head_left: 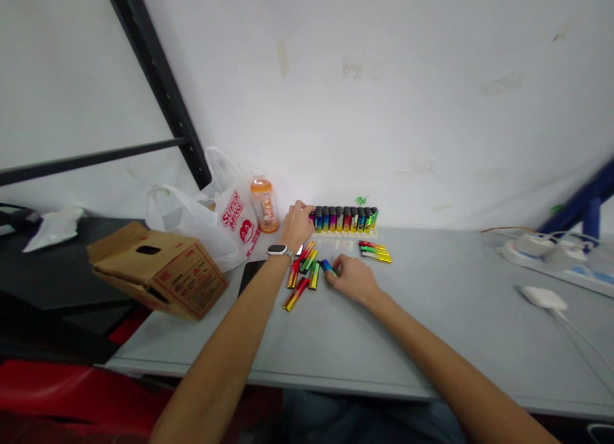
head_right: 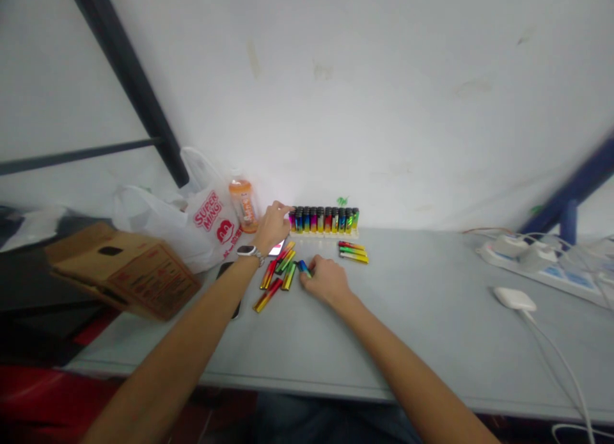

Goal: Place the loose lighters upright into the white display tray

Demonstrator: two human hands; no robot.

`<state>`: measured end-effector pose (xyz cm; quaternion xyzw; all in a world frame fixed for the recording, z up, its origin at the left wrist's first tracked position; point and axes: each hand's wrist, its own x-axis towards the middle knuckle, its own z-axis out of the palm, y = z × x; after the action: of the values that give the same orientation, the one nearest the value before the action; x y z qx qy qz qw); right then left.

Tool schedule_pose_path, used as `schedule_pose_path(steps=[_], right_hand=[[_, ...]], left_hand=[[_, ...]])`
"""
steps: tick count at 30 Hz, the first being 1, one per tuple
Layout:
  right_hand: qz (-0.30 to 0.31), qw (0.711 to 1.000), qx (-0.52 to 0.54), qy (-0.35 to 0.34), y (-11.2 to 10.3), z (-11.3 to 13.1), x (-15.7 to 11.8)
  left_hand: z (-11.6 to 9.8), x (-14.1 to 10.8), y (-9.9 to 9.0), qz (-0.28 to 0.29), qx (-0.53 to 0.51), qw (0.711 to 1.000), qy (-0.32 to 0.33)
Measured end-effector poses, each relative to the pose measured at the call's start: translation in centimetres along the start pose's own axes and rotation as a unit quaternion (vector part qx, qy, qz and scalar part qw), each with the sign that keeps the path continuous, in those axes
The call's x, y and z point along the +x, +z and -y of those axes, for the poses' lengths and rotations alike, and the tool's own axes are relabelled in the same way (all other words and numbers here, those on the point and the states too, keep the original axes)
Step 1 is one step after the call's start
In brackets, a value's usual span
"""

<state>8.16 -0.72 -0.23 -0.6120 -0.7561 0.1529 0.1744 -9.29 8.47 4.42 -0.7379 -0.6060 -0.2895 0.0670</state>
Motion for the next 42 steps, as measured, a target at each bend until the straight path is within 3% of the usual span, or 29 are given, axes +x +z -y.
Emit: schedule_pose_path(steps=[5,8,11,14,17,19,21,23,26,28,34,42], right_hand=[[-0.010,0.999,0.006,-0.031,0.3,-0.8,0.5],[-0.015,0.985,0.160,-0.054,0.1,-2.1,0.3],[0.049,0.915,0.395,-0.068,-0.5,-3.3,0.1],[0.085,0.834,0.541,-0.066,-1.2,-3.6,0.2],[0.066,0.788,0.612,-0.018,-1.5,-3.3,0.3],[0.057,0.774,0.630,0.020,-1.5,-3.1,0.3],[0.050,0.787,0.613,0.051,-1.2,-2.9,0.3],[0.016,0.824,0.563,0.056,-0.7,-2.9,0.2],[-0.071,0.878,0.474,0.015,0.1,-3.1,0.4],[-0.115,0.895,0.431,-0.011,0.5,-3.2,0.4],[-0.172,0.904,0.390,-0.043,0.4,-2.8,0.1],[-0.160,0.892,0.423,-0.022,0.6,-2.8,0.1]], left_hand=[[-3.7,-1.5,-0.1,-0.114,-0.194,0.974,-0.031],[-5.6,-2.9,0.2,-0.146,-0.269,0.952,-0.025],[-6.5,-4.5,1.0,-0.151,-0.307,0.939,-0.041],[-6.7,-6.2,1.9,-0.121,-0.331,0.934,-0.057],[-6.8,-7.5,2.3,-0.074,-0.337,0.938,-0.039],[-6.9,-7.9,2.3,-0.057,-0.342,0.938,-0.029],[-7.1,-8.1,2.4,-0.044,-0.343,0.938,-0.023],[-7.3,-8.2,2.5,-0.033,-0.339,0.940,-0.019],[-7.6,-8.2,2.6,-0.027,-0.333,0.942,-0.020],[-7.7,-8.2,2.6,-0.025,-0.336,0.941,-0.020],[-8.1,-8.3,2.4,-0.008,-0.350,0.937,-0.011],[-8.1,-8.2,2.5,-0.007,-0.350,0.937,-0.005]])
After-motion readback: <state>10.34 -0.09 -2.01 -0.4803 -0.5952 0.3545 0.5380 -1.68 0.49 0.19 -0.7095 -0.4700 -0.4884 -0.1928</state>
